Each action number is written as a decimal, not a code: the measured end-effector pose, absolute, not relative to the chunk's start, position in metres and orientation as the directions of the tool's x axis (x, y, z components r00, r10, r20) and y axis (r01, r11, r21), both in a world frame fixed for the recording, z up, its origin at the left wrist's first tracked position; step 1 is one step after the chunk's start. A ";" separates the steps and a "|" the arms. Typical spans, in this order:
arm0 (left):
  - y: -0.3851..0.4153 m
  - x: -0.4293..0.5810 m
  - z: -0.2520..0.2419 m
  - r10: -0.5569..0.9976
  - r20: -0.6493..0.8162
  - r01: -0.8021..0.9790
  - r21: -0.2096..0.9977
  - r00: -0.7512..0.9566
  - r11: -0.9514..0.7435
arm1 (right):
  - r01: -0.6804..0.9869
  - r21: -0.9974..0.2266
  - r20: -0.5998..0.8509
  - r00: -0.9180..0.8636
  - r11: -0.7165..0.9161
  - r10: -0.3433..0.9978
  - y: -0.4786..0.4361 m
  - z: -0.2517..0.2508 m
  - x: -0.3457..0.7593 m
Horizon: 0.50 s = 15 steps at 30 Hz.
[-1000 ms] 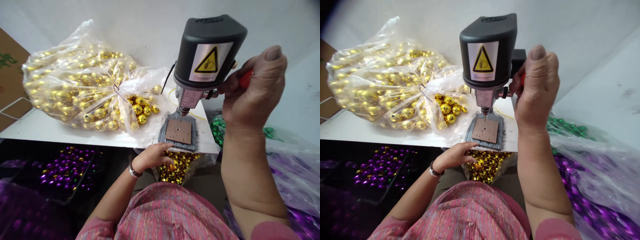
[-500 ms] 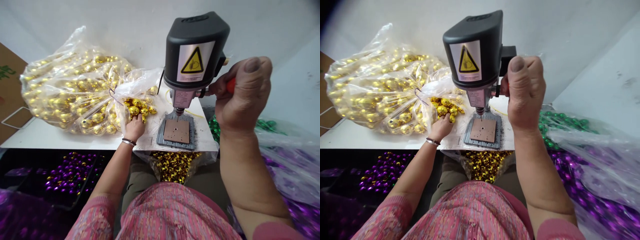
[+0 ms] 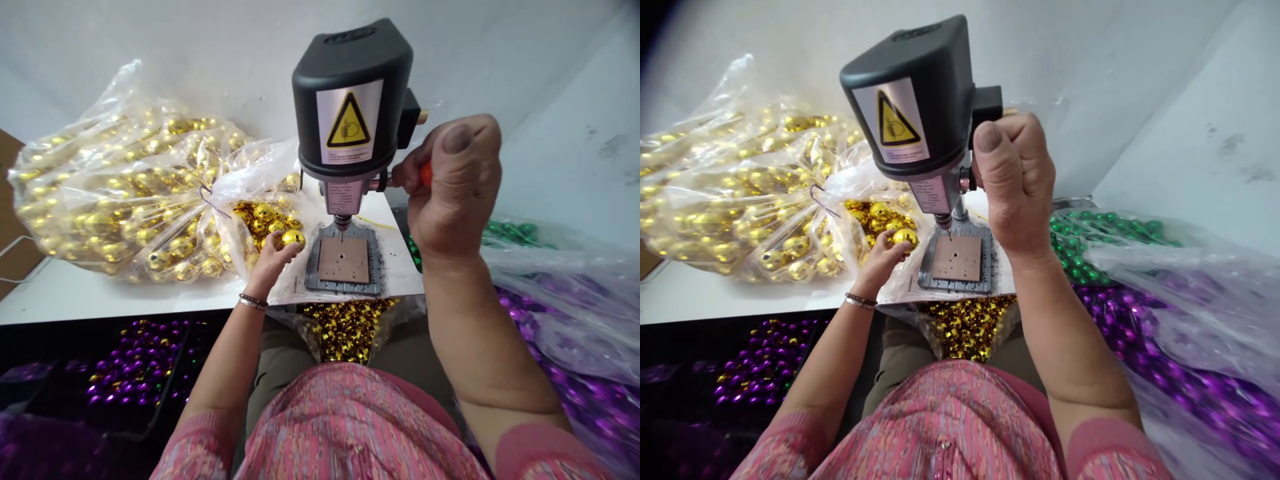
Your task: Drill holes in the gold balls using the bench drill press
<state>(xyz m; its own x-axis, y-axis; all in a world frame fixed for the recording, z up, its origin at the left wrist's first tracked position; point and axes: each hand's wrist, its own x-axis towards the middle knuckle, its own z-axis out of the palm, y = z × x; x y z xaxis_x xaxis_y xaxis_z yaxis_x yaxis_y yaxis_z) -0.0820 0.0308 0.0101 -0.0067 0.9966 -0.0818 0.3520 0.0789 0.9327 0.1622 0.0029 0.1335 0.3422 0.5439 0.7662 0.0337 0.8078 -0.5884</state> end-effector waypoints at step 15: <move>0.030 -0.027 0.001 0.963 -0.074 0.353 0.935 0.260 -0.023 | 0.076 -0.645 0.739 0.317 0.761 0.595 0.001 0.151 0.163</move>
